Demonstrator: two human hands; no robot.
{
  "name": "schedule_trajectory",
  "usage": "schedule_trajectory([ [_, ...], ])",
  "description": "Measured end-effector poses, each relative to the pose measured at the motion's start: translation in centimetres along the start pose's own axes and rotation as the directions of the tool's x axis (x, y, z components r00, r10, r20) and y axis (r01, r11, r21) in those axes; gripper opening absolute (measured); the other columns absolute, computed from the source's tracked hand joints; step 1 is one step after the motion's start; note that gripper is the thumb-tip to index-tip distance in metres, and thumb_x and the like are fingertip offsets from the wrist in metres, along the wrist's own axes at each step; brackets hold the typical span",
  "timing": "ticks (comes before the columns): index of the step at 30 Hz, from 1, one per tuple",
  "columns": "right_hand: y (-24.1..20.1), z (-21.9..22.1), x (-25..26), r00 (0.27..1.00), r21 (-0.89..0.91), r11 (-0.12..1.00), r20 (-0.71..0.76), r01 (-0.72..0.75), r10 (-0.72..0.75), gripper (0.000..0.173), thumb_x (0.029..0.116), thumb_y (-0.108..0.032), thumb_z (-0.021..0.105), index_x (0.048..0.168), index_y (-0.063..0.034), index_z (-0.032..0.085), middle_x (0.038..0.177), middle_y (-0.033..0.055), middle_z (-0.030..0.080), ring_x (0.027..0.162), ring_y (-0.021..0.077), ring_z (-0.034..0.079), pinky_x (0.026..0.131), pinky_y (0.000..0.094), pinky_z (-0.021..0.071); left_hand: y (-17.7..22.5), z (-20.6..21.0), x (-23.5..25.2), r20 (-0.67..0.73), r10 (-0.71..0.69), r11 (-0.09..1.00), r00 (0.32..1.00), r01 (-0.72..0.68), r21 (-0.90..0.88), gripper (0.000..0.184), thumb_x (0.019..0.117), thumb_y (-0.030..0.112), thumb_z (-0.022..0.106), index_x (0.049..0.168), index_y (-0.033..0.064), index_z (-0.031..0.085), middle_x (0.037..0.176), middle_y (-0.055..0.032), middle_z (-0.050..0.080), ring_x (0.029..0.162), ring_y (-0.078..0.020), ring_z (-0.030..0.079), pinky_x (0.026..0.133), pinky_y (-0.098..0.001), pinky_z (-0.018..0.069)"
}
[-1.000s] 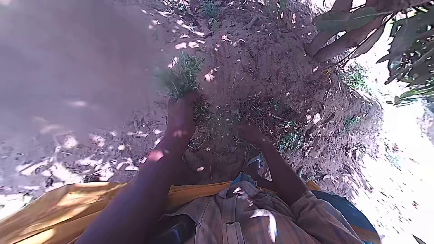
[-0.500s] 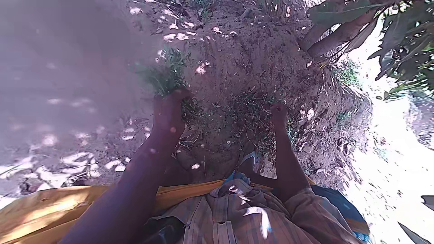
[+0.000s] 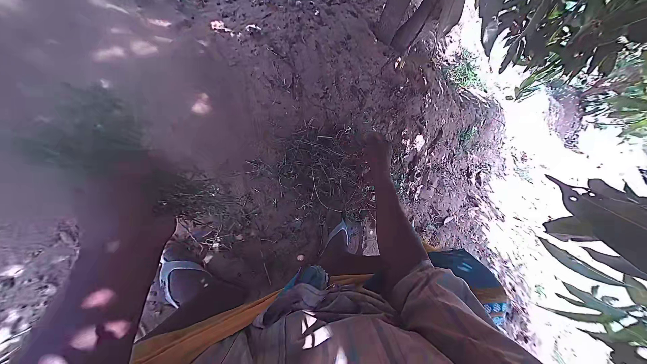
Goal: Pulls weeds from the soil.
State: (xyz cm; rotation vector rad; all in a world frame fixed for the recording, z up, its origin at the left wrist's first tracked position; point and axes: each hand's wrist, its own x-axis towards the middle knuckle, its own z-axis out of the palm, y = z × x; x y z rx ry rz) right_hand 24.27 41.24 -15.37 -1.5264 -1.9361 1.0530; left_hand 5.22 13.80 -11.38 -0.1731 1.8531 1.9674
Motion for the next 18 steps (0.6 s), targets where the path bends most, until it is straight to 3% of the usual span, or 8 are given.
schedule_trajectory([
  [4, 6.0, -5.0, 0.8, 0.845, 0.121, 0.944, -0.420, -0.308, 0.329, 0.047, 0.1047, -0.023, 0.056, 0.143, 0.0032, 0.051, 0.143, 0.0279, 0.052, 0.133, 0.0380, 0.051, 0.110, 0.0507, 0.0413, -0.3, 1.1, 0.1, 0.027, -0.015, 1.000, 1.000, 0.016, -0.020, 0.021, 0.0960, 0.003, 0.054, 0.108, 0.0198, 0.050, 0.092, 0.0082, 0.062, 0.080, -0.0010, 0.063, 0.073, -0.0188, 0.0538],
  [6, 4.8, -5.9, -3.0, 0.749, 0.158, 0.832, -0.370, -0.532, 0.550, 0.052, 0.1095, -0.022, 0.047, 0.151, 0.0078, 0.036, 0.154, 0.0300, 0.040, 0.143, 0.0381, 0.041, 0.116, 0.0489, 0.0339, -0.4, 1.4, 0.1, 0.054, -0.028, 1.000, 0.998, 0.028, 0.002, 0.017, 0.0977, 0.006, 0.054, 0.108, 0.0201, 0.051, 0.092, 0.0097, 0.062, 0.079, 0.0010, 0.063, 0.070, -0.0170, 0.0534],
  [10, 2.8, -4.3, -8.4, 0.640, 0.027, 0.658, -0.209, -0.752, 0.740, 0.047, 0.1137, -0.020, 0.032, 0.146, 0.0118, 0.042, 0.154, 0.0292, 0.041, 0.143, 0.0381, 0.041, 0.117, 0.0499, 0.0310, -1.8, 1.9, 0.5, 0.145, -0.027, 0.999, 0.989, 0.031, -0.026, 0.014, 0.0979, 0.013, 0.059, 0.107, 0.0235, 0.057, 0.089, 0.0135, 0.064, 0.078, 0.0016, 0.063, 0.069, -0.0187, 0.0545],
  [13, 4.3, -2.5, -7.4, 0.782, -0.001, 0.783, -0.036, -0.622, 0.622, 0.047, 0.1143, -0.020, 0.029, 0.151, 0.0094, 0.034, 0.155, 0.0304, 0.038, 0.142, 0.0381, 0.040, 0.117, 0.0492, 0.0314, -2.2, 3.0, 0.3, 0.159, -0.031, 1.000, 0.987, 0.031, 0.001, 0.013, 0.0975, 0.016, 0.061, 0.108, 0.0235, 0.057, 0.089, 0.0142, 0.064, 0.079, 0.0028, 0.063, 0.069, -0.0183, 0.0543],
  [15, 9.3, 0.4, -5.2, 0.949, -0.159, 0.940, -0.143, -0.301, 0.280, 0.047, 0.1132, -0.021, 0.033, 0.144, 0.0135, 0.042, 0.137, 0.0362, 0.053, 0.126, 0.0421, 0.056, 0.104, 0.0461, 0.0474, -2.3, 3.6, 0.0, 0.144, -0.023, 1.000, 0.989, 0.022, 0.013, 0.015, 0.0955, 0.014, 0.062, 0.107, 0.0231, 0.057, 0.088, 0.0145, 0.064, 0.078, 0.0031, 0.063, 0.068, -0.0181, 0.0545],
  [16, 11.4, 2.6, -4.1, 0.957, -0.207, 0.971, -0.286, -0.118, 0.055, 0.048, 0.1115, -0.022, 0.036, 0.134, 0.0170, 0.051, 0.122, 0.0379, 0.061, 0.109, 0.0434, 0.063, 0.089, 0.0438, 0.0540, -2.4, 3.7, -0.2, 0.138, -0.024, 1.000, 0.990, 0.022, 0.015, 0.016, 0.0946, 0.014, 0.062, 0.107, 0.0227, 0.058, 0.088, 0.0142, 0.064, 0.078, 0.0028, 0.063, 0.069, -0.0185, 0.0548],
  [17, 6.9, 1.5, -2.9, 0.911, -0.108, 0.905, -0.022, -0.411, 0.411, 0.051, 0.1142, -0.025, 0.029, 0.155, 0.0050, 0.029, 0.155, 0.0278, 0.041, 0.142, 0.0368, 0.043, 0.114, 0.0462, 0.0384, -2.5, 3.7, -0.3, 0.134, -0.026, 0.999, 0.991, 0.023, 0.024, 0.016, 0.0945, 0.014, 0.063, 0.107, 0.0227, 0.058, 0.088, 0.0142, 0.065, 0.078, 0.0028, 0.063, 0.068, -0.0185, 0.0549],
  [18, 5.5, 2.0, -1.9, 0.887, 0.066, 0.884, 0.030, -0.462, 0.461, 0.056, 0.1132, -0.030, 0.035, 0.159, -0.0001, 0.025, 0.161, 0.0247, 0.033, 0.148, 0.0355, 0.035, 0.119, 0.0495, 0.0314, -2.5, 3.7, -0.3, 0.129, -0.025, 0.999, 0.991, 0.021, 0.031, 0.016, 0.0946, 0.015, 0.063, 0.108, 0.0223, 0.058, 0.089, 0.0137, 0.065, 0.078, 0.0021, 0.063, 0.069, -0.0193, 0.0553],
])
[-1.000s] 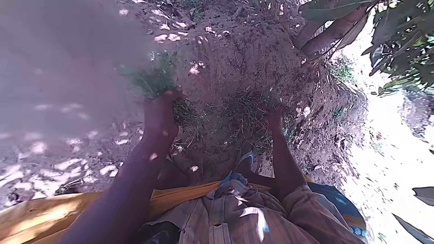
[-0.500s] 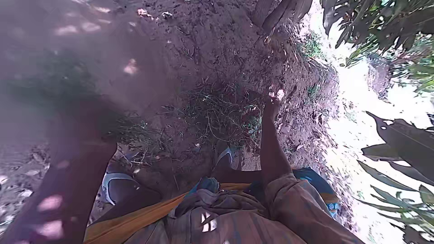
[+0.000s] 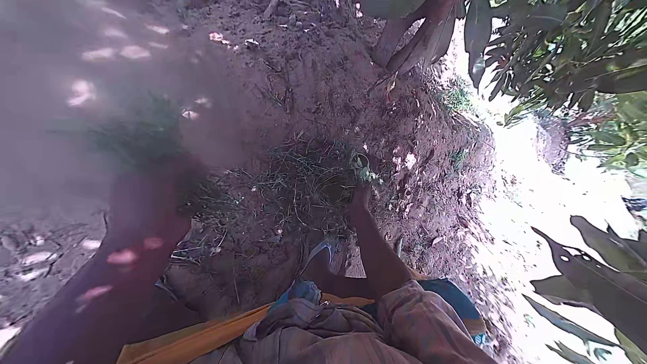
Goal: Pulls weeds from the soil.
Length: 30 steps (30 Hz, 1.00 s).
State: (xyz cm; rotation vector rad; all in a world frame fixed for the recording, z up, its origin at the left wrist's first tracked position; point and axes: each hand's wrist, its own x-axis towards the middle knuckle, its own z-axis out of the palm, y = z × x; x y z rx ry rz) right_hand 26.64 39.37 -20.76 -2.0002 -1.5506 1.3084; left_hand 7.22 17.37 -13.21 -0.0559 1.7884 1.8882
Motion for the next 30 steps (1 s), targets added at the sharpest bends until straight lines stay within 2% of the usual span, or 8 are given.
schedule_trajectory([
  [3, -1.1, 2.7, -1.2, 0.969, 0.148, 0.966, 0.099, 0.210, -0.226, 0.066, 0.1080, -0.034, 0.050, 0.159, 0.0006, 0.027, 0.166, 0.0268, 0.019, 0.153, 0.0396, 0.022, 0.123, 0.0544, 0.0234, 0.2, 0.0, -0.3, 0.001, 0.013, 1.000, 1.000, -0.013, -0.011, 0.019, 0.0955, 0.014, 0.062, 0.111, 0.0240, 0.056, 0.090, 0.0152, 0.065, 0.079, 0.0029, 0.064, 0.070, -0.0192, 0.0564],
  [7, -3.3, 4.1, -4.0, 0.847, -0.024, 0.887, 0.310, 0.461, -0.432, 0.057, 0.1062, -0.029, 0.056, 0.155, -0.0044, 0.041, 0.162, 0.0261, 0.030, 0.146, 0.0413, 0.037, 0.115, 0.0581, 0.0346, 0.3, 0.3, -0.1, -0.007, -0.005, 1.000, 1.000, 0.005, -0.013, 0.016, 0.0959, 0.015, 0.062, 0.110, 0.0214, 0.058, 0.088, 0.0131, 0.066, 0.076, 0.0019, 0.064, 0.067, -0.0192, 0.0556],
  [10, -4.3, 2.5, -3.3, 0.828, -0.023, 0.839, 0.173, 0.544, -0.533, 0.051, 0.1054, -0.022, 0.056, 0.150, -0.0005, 0.047, 0.160, 0.0262, 0.035, 0.148, 0.0384, 0.036, 0.118, 0.0524, 0.0337, 0.5, 0.4, 0.1, -0.003, -0.022, 1.000, 1.000, 0.022, -0.015, 0.015, 0.0969, 0.015, 0.061, 0.110, 0.0212, 0.057, 0.088, 0.0128, 0.065, 0.077, 0.0025, 0.063, 0.068, -0.0184, 0.0548],
  [13, -2.8, -0.6, 0.2, 0.906, 0.009, 0.910, -0.098, 0.415, -0.412, 0.057, 0.1076, -0.028, 0.051, 0.156, -0.0031, 0.037, 0.163, 0.0218, 0.032, 0.150, 0.0354, 0.033, 0.120, 0.0524, 0.0310, 0.6, 0.3, 0.3, -0.009, -0.006, 0.999, 1.000, 0.005, -0.046, 0.014, 0.0963, 0.011, 0.062, 0.106, 0.0205, 0.057, 0.087, 0.0142, 0.065, 0.077, 0.0036, 0.064, 0.069, -0.0172, 0.0548],
  [17, 2.8, -3.4, 3.0, 0.966, 0.062, 0.997, -0.259, 0.040, -0.022, 0.058, 0.1101, -0.032, 0.047, 0.153, 0.0063, 0.035, 0.151, 0.0328, 0.041, 0.139, 0.0431, 0.044, 0.114, 0.0543, 0.0366, 1.1, -0.4, 0.5, 0.005, -0.055, 0.998, 0.998, 0.056, -0.030, 0.005, 0.0995, 0.016, 0.059, 0.102, 0.0204, 0.059, 0.085, 0.0137, 0.065, 0.077, 0.0027, 0.063, 0.070, -0.0186, 0.0542],
  [20, 4.9, -1.7, 1.8, 0.989, 0.171, 0.984, -0.128, -0.052, 0.074, 0.063, 0.1122, -0.040, 0.036, 0.157, 0.0037, 0.028, 0.157, 0.0299, 0.036, 0.144, 0.0399, 0.039, 0.116, 0.0549, 0.0337, 1.9, -0.3, 0.2, 0.000, -0.064, 0.995, 0.998, 0.064, -0.072, 0.008, 0.0991, 0.013, 0.058, 0.103, 0.0197, 0.056, 0.082, 0.0131, 0.065, 0.074, 0.0027, 0.064, 0.066, -0.0177, 0.0550],
  [23, 1.8, 1.4, -0.9, 0.981, 0.112, 0.976, 0.024, 0.188, -0.191, 0.052, 0.1125, -0.022, 0.036, 0.156, 0.0062, 0.030, 0.160, 0.0294, 0.031, 0.148, 0.0372, 0.033, 0.120, 0.0496, 0.0273, 2.4, -0.7, 0.3, -0.015, -0.047, 0.992, 0.999, 0.045, -0.115, 0.013, 0.0979, 0.012, 0.060, 0.109, 0.0175, 0.056, 0.087, 0.0105, 0.065, 0.078, 0.0011, 0.063, 0.070, -0.0197, 0.0546],
  [30, -3.3, 6.9, -7.4, 0.787, -0.306, 0.744, 0.412, 0.594, -0.459, 0.063, 0.1062, -0.034, 0.055, 0.154, 0.0027, 0.038, 0.159, 0.0302, 0.033, 0.147, 0.0434, 0.036, 0.118, 0.0560, 0.0323, 6.2, -5.6, 2.5, -0.234, 0.197, 0.920, 0.952, -0.262, -0.290, 0.014, 0.0973, 0.006, 0.058, 0.108, 0.0134, 0.053, 0.080, 0.0083, 0.064, 0.074, -0.0021, 0.065, 0.071, -0.0207, 0.0559],
])
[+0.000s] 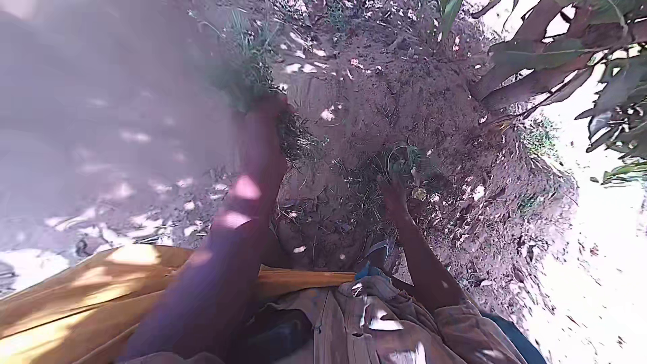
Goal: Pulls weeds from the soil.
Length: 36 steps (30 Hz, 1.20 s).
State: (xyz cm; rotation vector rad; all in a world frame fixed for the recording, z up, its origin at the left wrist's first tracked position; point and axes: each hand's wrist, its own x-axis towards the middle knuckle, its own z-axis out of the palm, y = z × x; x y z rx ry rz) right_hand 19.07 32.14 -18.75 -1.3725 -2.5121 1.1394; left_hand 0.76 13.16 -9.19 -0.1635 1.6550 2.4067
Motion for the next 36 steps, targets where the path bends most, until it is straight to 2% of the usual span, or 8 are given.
schedule_trajectory([
  [6, -3.7, 0.1, -2.3, 0.885, -0.423, 0.842, -0.164, 0.336, -0.436, 0.048, 0.1029, -0.036, 0.055, 0.145, -0.0129, 0.056, 0.170, 0.0172, 0.016, 0.156, 0.0433, 0.010, 0.121, 0.0661, 0.0151, 2.7, -1.5, 0.0, -0.039, 0.028, 0.999, 0.999, -0.029, -0.045, 0.009, 0.0975, 0.008, 0.060, 0.106, 0.0110, 0.056, 0.081, 0.0052, 0.067, 0.078, -0.0052, 0.066, 0.074, -0.0243, 0.0562],
  [10, -6.0, 5.8, -3.8, 0.720, -0.462, 0.581, 0.216, 0.670, -0.659, 0.039, 0.0997, -0.022, 0.060, 0.134, -0.0032, 0.065, 0.162, 0.0226, 0.035, 0.151, 0.0505, 0.023, 0.119, 0.0682, 0.0198, 2.7, -3.3, 0.4, 0.034, 0.149, 0.978, 0.988, -0.142, -0.151, 0.011, 0.0975, 0.003, 0.056, 0.105, 0.0102, 0.054, 0.084, 0.0040, 0.066, 0.081, -0.0068, 0.066, 0.080, -0.0257, 0.0567],
  [15, -6.9, 15.9, -5.0, 0.501, -0.299, 0.473, 0.775, 0.828, -0.386, 0.051, 0.1035, -0.021, 0.055, 0.154, -0.0130, 0.048, 0.166, 0.0152, 0.031, 0.156, 0.0394, 0.019, 0.125, 0.0599, 0.0126, 3.3, -5.2, 0.7, -0.055, 0.067, 0.987, 0.996, -0.075, -0.142, 0.014, 0.0967, 0.003, 0.060, 0.108, 0.0094, 0.056, 0.084, 0.0051, 0.067, 0.082, -0.0049, 0.067, 0.078, -0.0233, 0.0572],
  [23, 0.3, 14.3, -4.6, 0.447, -0.387, 0.362, 0.889, 0.848, -0.098, 0.052, 0.1085, -0.023, 0.045, 0.160, -0.0186, 0.038, 0.168, 0.0170, 0.025, 0.155, 0.0437, 0.018, 0.122, 0.0674, 0.0093, 2.6, -6.0, 2.2, -0.058, -0.078, 0.976, 0.995, 0.064, -0.210, 0.012, 0.0954, 0.004, 0.061, 0.103, 0.0117, 0.057, 0.082, 0.0060, 0.066, 0.078, -0.0035, 0.066, 0.073, -0.0211, 0.0564],
  [26, 4.2, 9.4, -4.7, 0.484, -0.386, 0.360, 0.842, 0.849, -0.239, 0.044, 0.1066, -0.014, 0.044, 0.148, -0.0104, 0.055, 0.159, 0.0181, 0.043, 0.150, 0.0458, 0.031, 0.119, 0.0722, 0.0127, 2.9, -6.0, 1.5, -0.059, -0.123, 0.971, 0.991, 0.108, -0.216, 0.011, 0.0963, 0.004, 0.062, 0.104, 0.0116, 0.058, 0.081, 0.0071, 0.067, 0.078, -0.0025, 0.066, 0.074, -0.0209, 0.0558],
  [28, 4.7, 6.6, -2.7, 0.552, -0.458, 0.402, 0.820, 0.793, -0.155, 0.048, 0.1043, -0.019, 0.050, 0.151, -0.0092, 0.051, 0.163, 0.0183, 0.035, 0.154, 0.0481, 0.018, 0.116, 0.0765, -0.0009, 3.2, -6.2, 1.2, -0.061, -0.116, 0.971, 0.991, 0.101, -0.216, 0.013, 0.0959, 0.004, 0.062, 0.105, 0.0118, 0.057, 0.082, 0.0082, 0.066, 0.080, -0.0011, 0.065, 0.076, -0.0201, 0.0551],
  [31, 4.1, 3.0, 0.3, 0.765, -0.709, 0.301, 0.631, 0.637, -0.132, 0.046, 0.1033, -0.020, 0.051, 0.149, -0.0156, 0.055, 0.162, 0.0181, 0.038, 0.152, 0.0477, 0.024, 0.117, 0.0716, 0.0165, 4.0, -6.0, 0.7, -0.080, -0.108, 0.974, 0.991, 0.090, -0.207, 0.016, 0.0944, 0.002, 0.063, 0.105, 0.0123, 0.057, 0.082, 0.0094, 0.065, 0.081, 0.0009, 0.065, 0.077, -0.0186, 0.0544],
  [36, 1.2, -3.5, 4.2, 0.911, -0.891, 0.193, 0.405, 0.412, -0.077, 0.050, 0.1026, -0.010, 0.051, 0.152, -0.0142, 0.050, 0.165, 0.0176, 0.031, 0.156, 0.0437, 0.014, 0.120, 0.0734, 0.0028, 3.4, -5.3, 0.1, 0.017, -0.013, 0.976, 1.000, 0.016, -0.217, 0.023, 0.0935, 0.001, 0.062, 0.113, 0.0119, 0.054, 0.089, 0.0094, 0.064, 0.082, 0.0009, 0.064, 0.078, -0.0185, 0.0554],
])
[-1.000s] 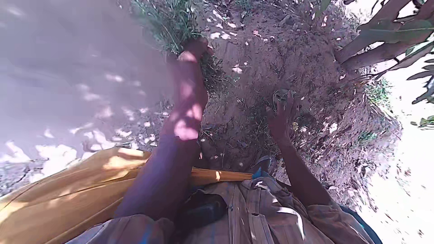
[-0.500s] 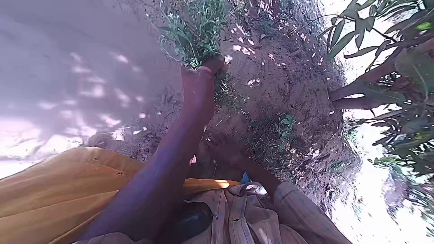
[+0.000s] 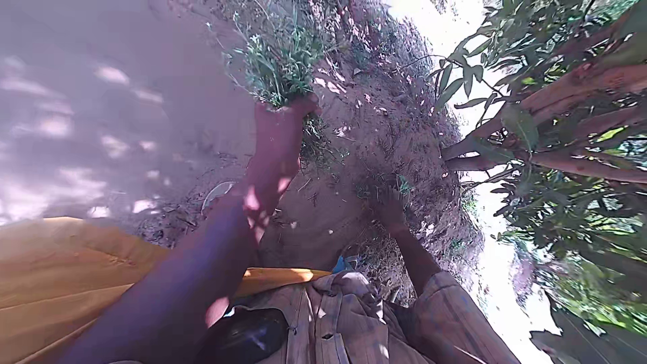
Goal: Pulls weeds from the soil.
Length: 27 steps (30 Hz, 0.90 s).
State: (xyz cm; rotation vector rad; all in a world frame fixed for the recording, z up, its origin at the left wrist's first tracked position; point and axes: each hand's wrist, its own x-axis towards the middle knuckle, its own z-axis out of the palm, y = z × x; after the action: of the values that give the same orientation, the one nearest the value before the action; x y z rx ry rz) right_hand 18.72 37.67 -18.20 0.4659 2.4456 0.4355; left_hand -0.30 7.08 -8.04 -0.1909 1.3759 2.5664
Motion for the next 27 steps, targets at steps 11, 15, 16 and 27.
schedule_trajectory([
  [11, -5.7, -3.1, -6.1, 0.970, 0.659, 0.749, 0.130, 0.071, -0.207, 0.042, 0.1066, -0.021, 0.049, 0.142, 0.0015, 0.057, 0.138, 0.0243, 0.060, 0.132, 0.0360, 0.056, 0.113, 0.0514, 0.0395, -3.0, 2.7, -1.4, -0.001, -0.004, 0.975, 1.000, 0.004, 0.224, 0.032, 0.0900, 0.003, 0.064, 0.119, 0.0116, 0.052, 0.094, 0.0111, 0.062, 0.086, 0.0036, 0.062, 0.079, -0.0177, 0.0544],
  [15, -6.9, 3.3, -4.8, 0.887, 0.695, 0.718, 0.342, -0.017, -0.310, 0.055, 0.1058, -0.028, 0.055, 0.152, 0.0008, 0.044, 0.154, 0.0268, 0.044, 0.144, 0.0390, 0.041, 0.119, 0.0548, 0.0302, -4.5, 4.3, -2.0, 0.026, -0.031, 0.970, 0.999, 0.024, 0.243, 0.024, 0.0908, 0.002, 0.061, 0.110, 0.0152, 0.054, 0.089, 0.0122, 0.063, 0.079, 0.0025, 0.065, 0.074, -0.0183, 0.0567],
  [16, -6.3, 4.6, -4.4, 0.909, 0.705, 0.707, 0.327, -0.054, -0.257, 0.049, 0.1049, -0.025, 0.055, 0.146, 0.0023, 0.049, 0.148, 0.0271, 0.050, 0.139, 0.0395, 0.047, 0.115, 0.0563, 0.0351, -4.8, 4.7, -2.2, 0.035, -0.043, 0.966, 0.998, 0.032, 0.255, 0.023, 0.0916, 0.003, 0.061, 0.110, 0.0153, 0.054, 0.088, 0.0121, 0.064, 0.080, 0.0021, 0.065, 0.074, -0.0189, 0.0567],
  [27, 6.1, 4.2, -4.5, 0.897, 0.701, 0.648, -0.028, -0.297, 0.441, 0.047, 0.1020, -0.029, 0.058, 0.135, 0.0041, 0.062, 0.143, 0.0280, 0.055, 0.142, 0.0410, 0.044, 0.122, 0.0522, 0.0258, -7.6, 6.5, -3.0, 0.090, -0.072, 0.920, 0.993, 0.031, 0.391, 0.027, 0.0921, 0.001, 0.062, 0.116, 0.0132, 0.054, 0.094, 0.0114, 0.064, 0.084, 0.0039, 0.064, 0.077, -0.0173, 0.0561],
])
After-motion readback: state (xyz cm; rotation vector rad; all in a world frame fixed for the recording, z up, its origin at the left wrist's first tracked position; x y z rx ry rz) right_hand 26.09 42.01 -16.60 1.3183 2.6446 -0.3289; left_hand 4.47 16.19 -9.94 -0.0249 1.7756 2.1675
